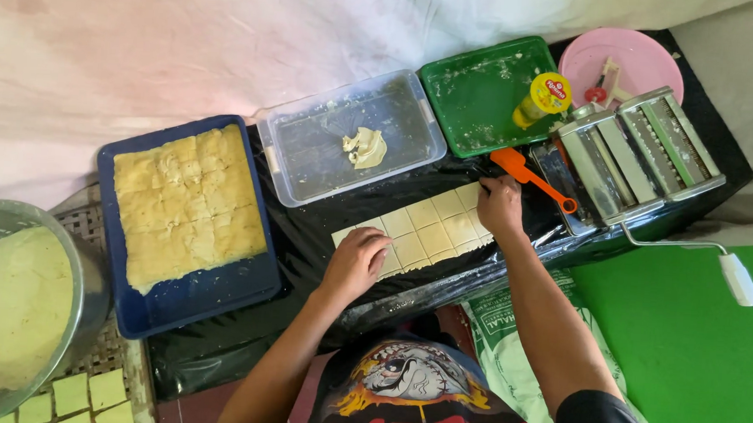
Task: Processing dough through a pasta machine to flatten it, then cutting it into small squares and placing them on a drying rack.
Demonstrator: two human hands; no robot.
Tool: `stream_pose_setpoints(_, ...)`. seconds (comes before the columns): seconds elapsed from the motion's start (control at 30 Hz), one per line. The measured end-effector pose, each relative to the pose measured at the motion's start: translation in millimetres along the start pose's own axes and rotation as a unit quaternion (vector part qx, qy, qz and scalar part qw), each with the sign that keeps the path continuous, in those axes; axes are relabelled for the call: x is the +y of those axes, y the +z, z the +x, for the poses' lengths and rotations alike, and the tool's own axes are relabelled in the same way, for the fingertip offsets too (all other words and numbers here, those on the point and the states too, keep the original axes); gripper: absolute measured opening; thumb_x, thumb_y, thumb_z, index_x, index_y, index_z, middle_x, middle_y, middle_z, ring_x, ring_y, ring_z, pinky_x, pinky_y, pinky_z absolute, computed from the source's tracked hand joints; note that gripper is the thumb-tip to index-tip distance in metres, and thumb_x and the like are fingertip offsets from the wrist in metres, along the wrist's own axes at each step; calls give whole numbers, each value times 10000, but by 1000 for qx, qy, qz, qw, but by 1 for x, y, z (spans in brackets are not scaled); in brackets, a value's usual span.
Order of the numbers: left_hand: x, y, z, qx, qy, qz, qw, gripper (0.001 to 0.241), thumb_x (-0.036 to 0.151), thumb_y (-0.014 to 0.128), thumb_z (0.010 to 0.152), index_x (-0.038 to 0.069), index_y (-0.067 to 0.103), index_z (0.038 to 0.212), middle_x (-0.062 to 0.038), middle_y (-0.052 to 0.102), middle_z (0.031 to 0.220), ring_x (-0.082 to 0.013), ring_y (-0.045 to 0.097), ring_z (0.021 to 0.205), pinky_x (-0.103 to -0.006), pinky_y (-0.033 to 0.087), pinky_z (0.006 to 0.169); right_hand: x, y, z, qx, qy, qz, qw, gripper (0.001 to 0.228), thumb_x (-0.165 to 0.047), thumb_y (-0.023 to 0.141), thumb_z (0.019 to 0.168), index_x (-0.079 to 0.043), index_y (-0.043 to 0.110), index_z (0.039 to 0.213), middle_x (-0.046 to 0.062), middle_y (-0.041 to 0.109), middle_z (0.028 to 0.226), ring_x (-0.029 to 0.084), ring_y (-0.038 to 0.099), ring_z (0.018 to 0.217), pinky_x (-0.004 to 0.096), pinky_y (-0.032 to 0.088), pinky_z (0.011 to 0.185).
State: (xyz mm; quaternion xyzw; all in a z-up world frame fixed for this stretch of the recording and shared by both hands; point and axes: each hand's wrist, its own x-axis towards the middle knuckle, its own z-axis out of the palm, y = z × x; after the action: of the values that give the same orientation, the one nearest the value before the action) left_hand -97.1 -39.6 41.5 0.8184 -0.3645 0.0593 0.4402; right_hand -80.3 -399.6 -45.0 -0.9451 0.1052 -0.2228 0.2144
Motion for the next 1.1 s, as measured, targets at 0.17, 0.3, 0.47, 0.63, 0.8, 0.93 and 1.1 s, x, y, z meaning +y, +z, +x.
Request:
stream_pose_setpoints(0.17, -1, -1, 1, 1, 8, 16, 1000, 205, 54, 737, 859, 33, 722, 1063, -131, 697, 1109, -346, 651, 1082, -435, 536, 944, 1, 0, 2, -7, 8, 1, 1000, 213, -98, 711, 874, -65, 791, 1068, 222, 659, 1054, 423, 595, 1058, 482, 487, 959)
stream_pose_setpoints(0.3, 3, 3, 5, 8, 0, 10, 1000, 184, 63, 746, 874, 41, 730, 1055, -125, 698, 1105, -337, 654, 1084, -429, 540, 937, 12, 6, 5, -10, -11, 16, 1000, 182, -119, 723, 873, -61, 779, 1036, 192, 690, 997, 402, 621, 1064, 491, 482, 994)
stream_pose_setpoints(0.47, 9, 10, 18, 3, 2, 14, 1000, 187, 63, 739, 866, 45, 731, 1053, -126, 695, 1106, -341, 652, 1087, -425, 535, 943, -1, -4, 17, -41, 55, 55, 996, 179, -169, 775, 843, -50, 757, 976, 207, 685, 988, 388, 634, 1020, 472, 509, 926)
stream_pose_setpoints(0.63, 8, 29, 32, -21, 7, 12, 1000, 189, 60, 719, 882, 47, 735, 1070, -118, 694, 1109, -329, 651, 1064, -421, 532, 935, 9, 0, 25, -59, 46, 65, 995, 214, -154, 811, 803, -18, 728, 945, 177, 704, 934, 378, 647, 963, 466, 523, 843)
stream_pose_setpoints(0.8, 13, 48, 53, -46, 2, -5, 999, 180, 72, 703, 914, 48, 732, 1090, -117, 718, 1121, -329, 652, 1084, -421, 533, 949, 1, -15, 26, -114, 85, 87, 986, 165, -151, 794, 834, -25, 733, 921, 169, 701, 919, 323, 688, 862, 425, 553, 794)
stream_pose_setpoints(0.93, 15, 61, 73, -51, -3, -16, 999, 195, 82, 699, 909, 46, 731, 1098, -132, 729, 1134, -350, 659, 1081, -432, 541, 922, -19, -55, 15, -94, 6, 146, 985, 139, -105, 755, 869, -14, 718, 967, 157, 727, 938, 306, 709, 873, 403, 562, 776)
stream_pose_setpoints(1.1, 30, 73, 105, -105, -91, -71, 988, 302, 149, 689, 954, 76, 687, 1247, -158, 720, 1193, -335, 706, 1010, -424, 567, 873, -19, -81, 1, -152, 34, 234, 960, 160, -144, 730, 942, -28, 736, 1051, 143, 769, 912, 214, 754, 786, 331, 582, 723)
